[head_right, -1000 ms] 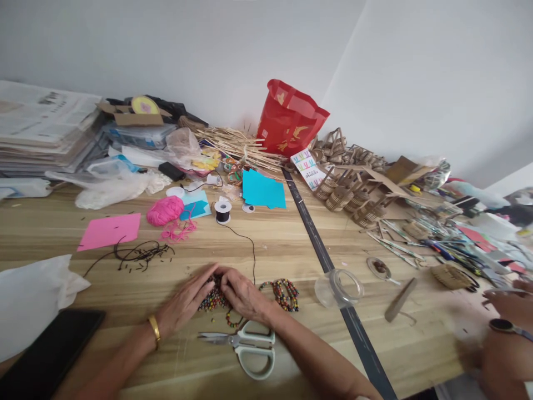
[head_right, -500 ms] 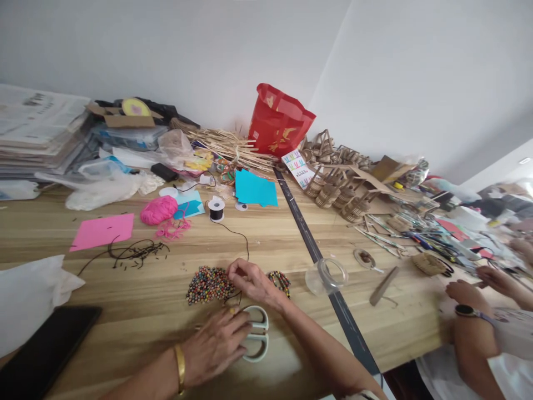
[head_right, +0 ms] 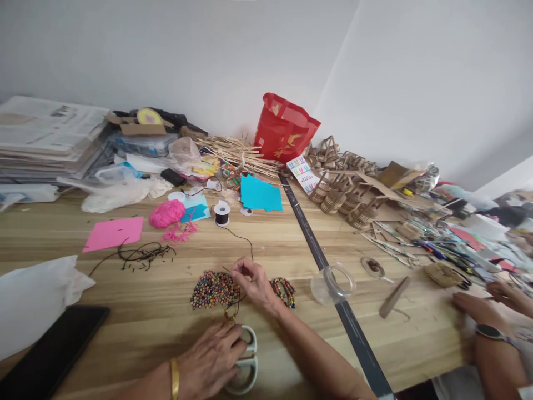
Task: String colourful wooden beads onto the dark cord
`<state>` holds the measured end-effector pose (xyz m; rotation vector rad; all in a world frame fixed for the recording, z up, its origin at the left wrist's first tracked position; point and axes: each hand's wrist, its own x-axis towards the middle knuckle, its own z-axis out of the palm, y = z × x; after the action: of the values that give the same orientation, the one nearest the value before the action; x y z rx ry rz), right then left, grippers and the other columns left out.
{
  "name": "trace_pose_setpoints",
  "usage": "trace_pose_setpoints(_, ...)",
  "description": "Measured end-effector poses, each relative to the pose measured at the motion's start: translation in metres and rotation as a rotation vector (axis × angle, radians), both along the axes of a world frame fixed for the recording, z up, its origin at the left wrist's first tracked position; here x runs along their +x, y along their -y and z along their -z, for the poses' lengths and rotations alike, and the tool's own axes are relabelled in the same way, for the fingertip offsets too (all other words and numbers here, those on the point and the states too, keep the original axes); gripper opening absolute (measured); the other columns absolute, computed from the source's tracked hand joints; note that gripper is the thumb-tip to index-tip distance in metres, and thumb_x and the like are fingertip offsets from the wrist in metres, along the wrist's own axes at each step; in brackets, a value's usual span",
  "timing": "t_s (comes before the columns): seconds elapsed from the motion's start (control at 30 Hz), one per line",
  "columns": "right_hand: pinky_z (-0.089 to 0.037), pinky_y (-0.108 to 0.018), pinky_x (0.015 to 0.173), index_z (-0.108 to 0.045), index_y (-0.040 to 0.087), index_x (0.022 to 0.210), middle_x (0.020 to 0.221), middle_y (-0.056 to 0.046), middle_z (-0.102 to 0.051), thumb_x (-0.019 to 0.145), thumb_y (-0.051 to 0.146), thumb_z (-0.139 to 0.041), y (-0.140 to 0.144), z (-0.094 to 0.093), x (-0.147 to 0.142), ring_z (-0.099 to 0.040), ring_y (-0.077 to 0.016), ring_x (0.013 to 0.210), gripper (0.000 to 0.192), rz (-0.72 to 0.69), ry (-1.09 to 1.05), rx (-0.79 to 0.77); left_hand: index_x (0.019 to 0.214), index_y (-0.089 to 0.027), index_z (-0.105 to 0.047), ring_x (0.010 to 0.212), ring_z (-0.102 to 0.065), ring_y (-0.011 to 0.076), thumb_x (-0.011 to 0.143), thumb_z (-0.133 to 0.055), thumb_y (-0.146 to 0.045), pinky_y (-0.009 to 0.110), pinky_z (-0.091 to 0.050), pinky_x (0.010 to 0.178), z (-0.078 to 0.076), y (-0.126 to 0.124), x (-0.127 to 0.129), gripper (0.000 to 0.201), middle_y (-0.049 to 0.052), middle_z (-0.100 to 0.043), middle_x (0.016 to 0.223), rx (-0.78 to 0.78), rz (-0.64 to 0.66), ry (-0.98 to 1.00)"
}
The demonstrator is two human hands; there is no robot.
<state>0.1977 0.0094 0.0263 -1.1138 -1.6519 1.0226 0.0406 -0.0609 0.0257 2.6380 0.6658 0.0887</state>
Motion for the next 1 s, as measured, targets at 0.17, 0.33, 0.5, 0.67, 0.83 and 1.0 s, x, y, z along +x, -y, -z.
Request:
trace_pose_setpoints(0.17, -0.04, -0.022, 0.054, -0.055, 0.017, 0.075, 0.067, 0.001, -0.052, 0.09, 0.038, -0.053, 0.002, 0.008, 0.003, -0.047, -0.0107, 0.058, 0.026, 0.096, 0.037, 0.134, 0.078, -0.018, -0.065, 0.079, -0.062, 0.0195, 0.089, -0.054, -0.025, 0.03, -0.045, 0.072, -0.004, -0.026, -0.021, 0.017, 0.003, -0.067, 0.081, -0.066, -0.194, 0.109)
trace_pose_setpoints(0.33, -0.041, -0.022, 0.054, -0.055, 0.017, 0.075, 0.067, 0.0, -0.052, 0.091, 0.034, -0.051, 0.009, 0.018, 0.004, -0.048, -0.0114, 0.059, 0.024, 0.121, 0.075, 0.197, 0.074, -0.018, -0.066, 0.073, -0.06, 0.0175, 0.082, -0.05, -0.006, 0.027, -0.044, 0.066, 0.001, -0.051, -0.044, 0.021, 0.002, -0.066, 0.076, -0.075, -0.296, 0.124)
trace_pose_setpoints(0.5, -0.043, -0.023, 0.055, -0.057, 0.018, 0.077, 0.071, -0.002, -0.055, 0.092, 0.03, -0.051, 0.019, 0.028, -0.003, -0.052, -0.013, 0.061, 0.02, 0.078, 0.119, 0.241, 0.074, -0.016, -0.065, 0.081, -0.061, 0.0211, 0.079, -0.054, -0.004, 0.031, -0.046, 0.073, 0.01, -0.055, -0.048, 0.017, 0.005, -0.066, 0.083, -0.035, -0.272, 0.067)
trace_pose_setpoints(0.67, -0.044, -0.025, 0.059, -0.059, 0.019, 0.079, 0.07, -0.002, -0.056, 0.093, 0.027, -0.05, 0.022, 0.032, -0.007, -0.053, -0.0149, 0.064, 0.018, 0.018, 0.156, 0.286, 0.075, -0.017, -0.065, 0.081, -0.061, 0.0206, 0.084, -0.051, -0.007, 0.03, -0.046, 0.071, 0.014, -0.052, -0.044, 0.019, 0.005, -0.065, 0.083, -0.004, -0.222, 0.005)
trace_pose_setpoints(0.83, -0.044, -0.026, 0.061, -0.058, 0.019, 0.082, 0.072, -0.002, -0.056, 0.093, 0.027, -0.049, 0.021, 0.034, -0.009, -0.053, -0.0153, 0.067, 0.017, -0.005, 0.149, 0.279, 0.076, -0.016, -0.065, 0.079, -0.06, 0.0193, 0.085, -0.049, -0.006, 0.029, -0.046, 0.072, 0.012, -0.055, -0.043, 0.021, 0.005, -0.065, 0.082, 0.004, -0.236, 0.07)
trace_pose_setpoints(1.0, -0.043, -0.025, 0.062, -0.057, 0.018, 0.081, 0.074, -0.003, -0.056, 0.093, 0.025, -0.048, 0.019, 0.034, -0.009, -0.052, -0.0147, 0.068, 0.016, 0.016, 0.125, 0.299, 0.071, -0.017, -0.064, 0.072, -0.06, 0.016, 0.08, -0.049, -0.001, 0.026, -0.046, 0.066, 0.011, -0.061, -0.043, 0.024, 0.002, -0.064, 0.075, -0.072, -0.327, 0.221)
